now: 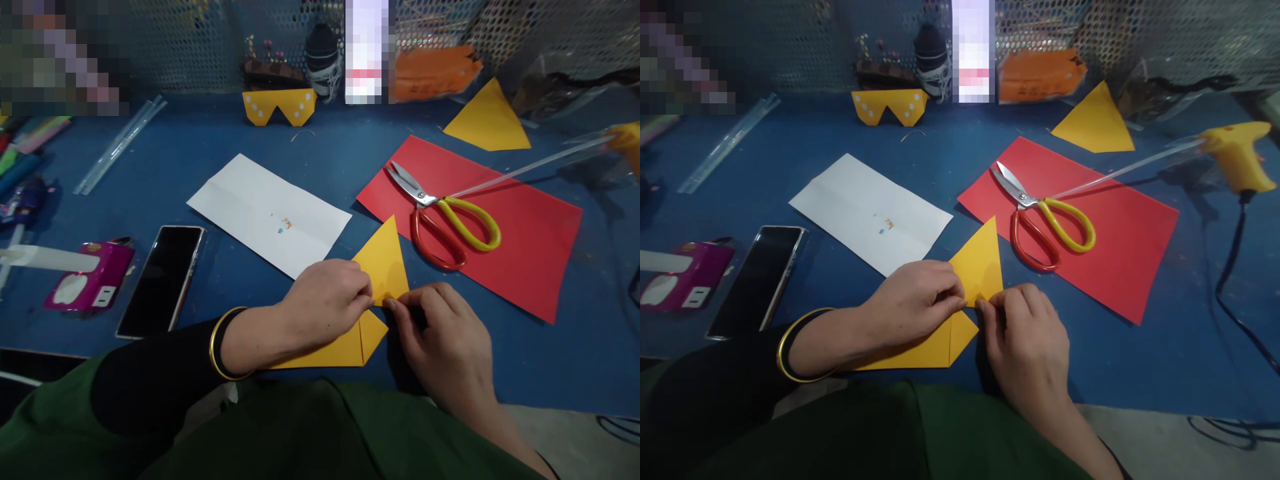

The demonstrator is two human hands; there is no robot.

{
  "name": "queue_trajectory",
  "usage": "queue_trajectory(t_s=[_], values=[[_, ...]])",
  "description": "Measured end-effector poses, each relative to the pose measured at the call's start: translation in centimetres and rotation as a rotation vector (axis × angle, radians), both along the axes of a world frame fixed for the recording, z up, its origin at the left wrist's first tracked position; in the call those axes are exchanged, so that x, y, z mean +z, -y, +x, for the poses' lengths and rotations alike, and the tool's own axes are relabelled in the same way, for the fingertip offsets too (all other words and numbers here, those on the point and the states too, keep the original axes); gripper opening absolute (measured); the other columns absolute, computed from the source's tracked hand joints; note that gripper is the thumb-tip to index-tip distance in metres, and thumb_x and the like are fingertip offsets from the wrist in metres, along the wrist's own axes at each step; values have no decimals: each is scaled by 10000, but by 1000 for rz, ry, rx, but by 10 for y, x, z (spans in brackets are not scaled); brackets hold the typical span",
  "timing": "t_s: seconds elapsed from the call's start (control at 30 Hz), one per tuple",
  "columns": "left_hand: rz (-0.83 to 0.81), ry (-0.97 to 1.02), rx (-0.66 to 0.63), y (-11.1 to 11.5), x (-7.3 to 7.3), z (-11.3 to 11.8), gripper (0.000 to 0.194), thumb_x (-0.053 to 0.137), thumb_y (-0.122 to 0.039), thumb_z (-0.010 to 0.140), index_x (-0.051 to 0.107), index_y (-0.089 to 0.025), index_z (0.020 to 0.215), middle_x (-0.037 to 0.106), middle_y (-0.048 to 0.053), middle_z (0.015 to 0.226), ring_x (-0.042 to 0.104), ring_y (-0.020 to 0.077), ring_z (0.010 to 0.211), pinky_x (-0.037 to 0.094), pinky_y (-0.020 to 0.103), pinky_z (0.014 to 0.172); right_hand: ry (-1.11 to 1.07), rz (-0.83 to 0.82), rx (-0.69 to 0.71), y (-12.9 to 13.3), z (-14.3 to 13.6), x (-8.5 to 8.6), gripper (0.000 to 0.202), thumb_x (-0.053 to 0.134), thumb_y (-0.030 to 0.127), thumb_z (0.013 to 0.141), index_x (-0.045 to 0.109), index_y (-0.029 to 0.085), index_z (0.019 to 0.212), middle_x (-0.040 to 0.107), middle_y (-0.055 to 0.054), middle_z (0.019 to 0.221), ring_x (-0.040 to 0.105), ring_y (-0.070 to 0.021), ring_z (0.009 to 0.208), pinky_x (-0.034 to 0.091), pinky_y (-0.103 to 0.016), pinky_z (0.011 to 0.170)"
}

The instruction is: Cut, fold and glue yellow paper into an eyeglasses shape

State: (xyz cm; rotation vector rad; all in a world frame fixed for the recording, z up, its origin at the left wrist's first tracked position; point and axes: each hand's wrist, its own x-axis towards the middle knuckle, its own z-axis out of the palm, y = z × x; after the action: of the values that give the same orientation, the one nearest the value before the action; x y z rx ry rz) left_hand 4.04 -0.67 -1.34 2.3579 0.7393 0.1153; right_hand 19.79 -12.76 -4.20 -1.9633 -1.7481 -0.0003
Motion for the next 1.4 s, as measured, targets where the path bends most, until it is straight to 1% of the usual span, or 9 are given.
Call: queue_trajectory(t_s=[0.2,0.27,0.37,0.5,0.57,0.73,0.97,1.23,1.4], values=[[67,-19,-20,1,-2,0,193,543,-206,952,650,-135,808,646,36,809,570,161,760,379,299,650,38,3,-25,-1,-2,-1,231,565,334,962,534,200,777,533,-26,757,513,-171,670,348,-302,557],[27,-18,4,-2,0,0,153,555,-195,944,638,-139,828,643,29,824,563,152,748,371,289,633,50,-1,-28,-1,-2,0,231,553,330,967,525,203,776,527,-26,756,505,-172,662,338,-302,548],[-91,-1,46,-8,3,1,126,588,-173,921,620,-157,799,645,2,809,559,129,720,358,266,615,51,-10,-22,-1,-2,-1,228,545,332,969,518,205,781,522,-24,757,497,-170,653,334,-301,549],[-147,-17,78,-10,7,2,175,691,-283,877,612,-173,766,635,-20,767,537,121,679,323,263,587,44,-21,-21,-1,-2,-2,231,540,342,970,512,210,782,526,-24,759,503,-170,658,332,-300,556],[-140,-38,102,-8,7,4,218,742,-318,841,603,-174,756,623,-27,756,519,116,664,305,263,578,36,-26,-26,-1,-2,-2,234,532,343,973,504,214,780,529,-25,758,504,-171,660,335,-301,560],[-109,-53,140,-3,6,6,275,751,-340,837,577,-170,709,590,-33,726,481,109,634,276,264,567,32,-31,-31,-2,-1,-2,236,529,348,973,493,222,776,529,-23,747,500,-171,653,334,-302,558],[-52,-60,113,-2,4,7,263,738,-311,864,571,-172,716,596,-36,736,478,109,626,269,267,566,-5,-44,-40,-1,-2,-1,230,537,342,973,502,225,778,534,-18,755,504,-168,657,338,-303,563],[0,-100,79,0,2,7,295,712,-337,886,539,-172,714,597,-22,752,487,123,652,252,275,558,-57,-8,-54,-3,-1,-4,140,555,281,951,507,220,835,561,-28,806,515,-166,660,356,-297,562],[2,-91,86,0,0,8,298,694,-355,893,533,-175,719,598,-13,753,488,128,656,244,278,549,-45,-37,-63,0,5,-6,124,539,264,946,509,223,833,585,-44,810,529,-183,677,350,-308,577]])
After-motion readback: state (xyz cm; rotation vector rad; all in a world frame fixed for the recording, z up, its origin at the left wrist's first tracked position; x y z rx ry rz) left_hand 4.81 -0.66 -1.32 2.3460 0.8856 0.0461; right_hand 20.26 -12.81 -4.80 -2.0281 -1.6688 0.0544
